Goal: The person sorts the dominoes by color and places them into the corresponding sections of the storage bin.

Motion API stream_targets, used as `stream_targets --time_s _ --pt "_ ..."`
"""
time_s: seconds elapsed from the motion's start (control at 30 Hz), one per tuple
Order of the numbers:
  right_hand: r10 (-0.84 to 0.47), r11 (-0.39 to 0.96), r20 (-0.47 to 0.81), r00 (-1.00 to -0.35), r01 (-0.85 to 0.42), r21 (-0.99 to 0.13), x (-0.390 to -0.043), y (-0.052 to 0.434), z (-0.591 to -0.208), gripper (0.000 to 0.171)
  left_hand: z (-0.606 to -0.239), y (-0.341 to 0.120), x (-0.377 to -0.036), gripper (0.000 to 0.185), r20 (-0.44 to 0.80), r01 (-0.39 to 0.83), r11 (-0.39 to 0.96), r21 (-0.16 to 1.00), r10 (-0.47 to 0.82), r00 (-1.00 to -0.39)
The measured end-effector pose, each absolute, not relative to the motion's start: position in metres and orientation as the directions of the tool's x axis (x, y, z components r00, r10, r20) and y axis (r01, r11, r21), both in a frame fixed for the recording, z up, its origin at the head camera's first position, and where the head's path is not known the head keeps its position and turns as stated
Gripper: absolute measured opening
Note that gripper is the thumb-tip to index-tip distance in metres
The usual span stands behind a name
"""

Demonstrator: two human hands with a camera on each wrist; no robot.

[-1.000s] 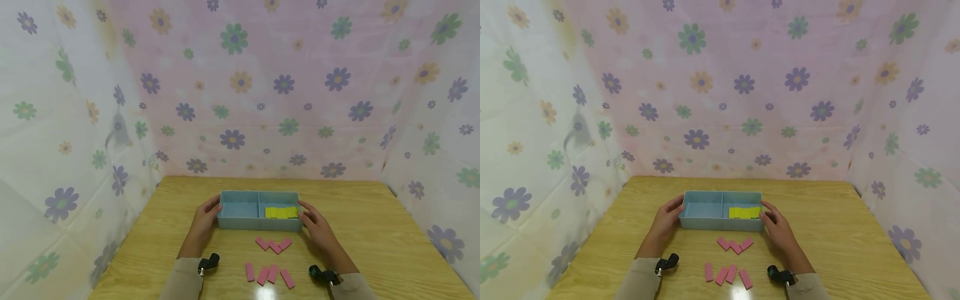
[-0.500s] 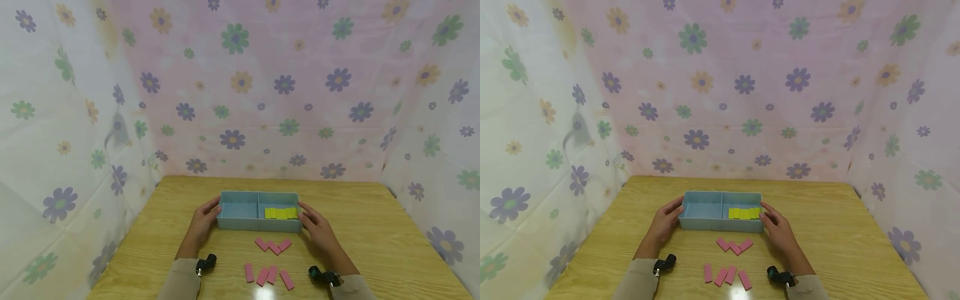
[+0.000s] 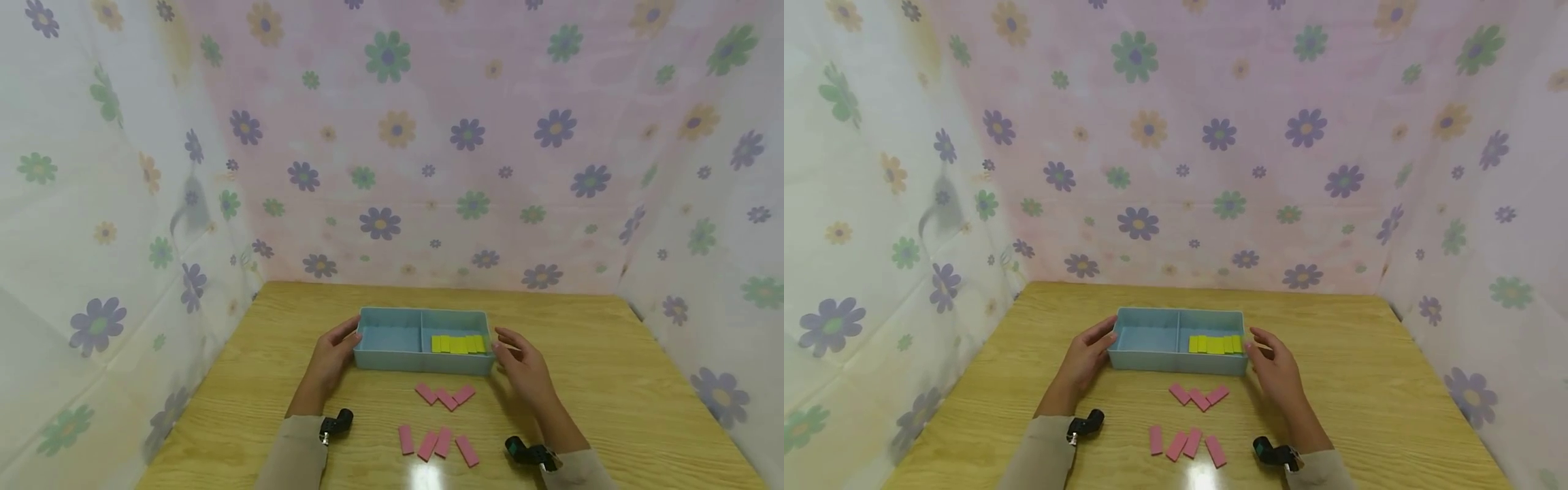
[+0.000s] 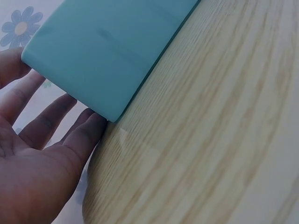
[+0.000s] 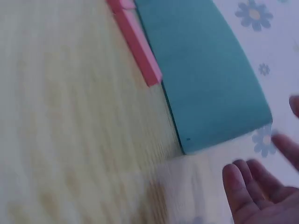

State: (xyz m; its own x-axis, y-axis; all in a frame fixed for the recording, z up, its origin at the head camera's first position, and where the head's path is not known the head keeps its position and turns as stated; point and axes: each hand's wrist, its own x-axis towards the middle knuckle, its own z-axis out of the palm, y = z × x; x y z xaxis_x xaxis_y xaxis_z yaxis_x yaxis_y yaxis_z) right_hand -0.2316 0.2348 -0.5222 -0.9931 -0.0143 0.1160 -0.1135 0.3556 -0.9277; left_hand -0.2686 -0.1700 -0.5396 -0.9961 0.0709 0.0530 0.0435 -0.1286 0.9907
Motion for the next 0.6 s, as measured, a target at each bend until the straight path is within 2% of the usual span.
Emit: stream_targets --time_s 0.33,0.47,0.6 --pt "0.03 0.5 0.087 -0.996 -0.061 -0.864 -0.199 0.224 -0.517 0.051 -0.541 -0.168 -0.27 0.053 0.051 0.039 -0.141 0.989 0.078 -0.996" --pt "0.032 0.481 0.0 -0.999 0.015 -0.877 -0.188 0.218 -0.517 0.043 -0.54 -0.169 -0.271 0.051 0.044 0.034 -0.136 0.99 0.071 -0.997" --pt "-0.014 0.457 -0.144 -0.99 0.121 -0.881 -0.179 0.216 -0.518 0.035 -0.541 -0.17 -0.271 0.052 0.042 0.033 -0.132 0.991 0.067 -0.997"
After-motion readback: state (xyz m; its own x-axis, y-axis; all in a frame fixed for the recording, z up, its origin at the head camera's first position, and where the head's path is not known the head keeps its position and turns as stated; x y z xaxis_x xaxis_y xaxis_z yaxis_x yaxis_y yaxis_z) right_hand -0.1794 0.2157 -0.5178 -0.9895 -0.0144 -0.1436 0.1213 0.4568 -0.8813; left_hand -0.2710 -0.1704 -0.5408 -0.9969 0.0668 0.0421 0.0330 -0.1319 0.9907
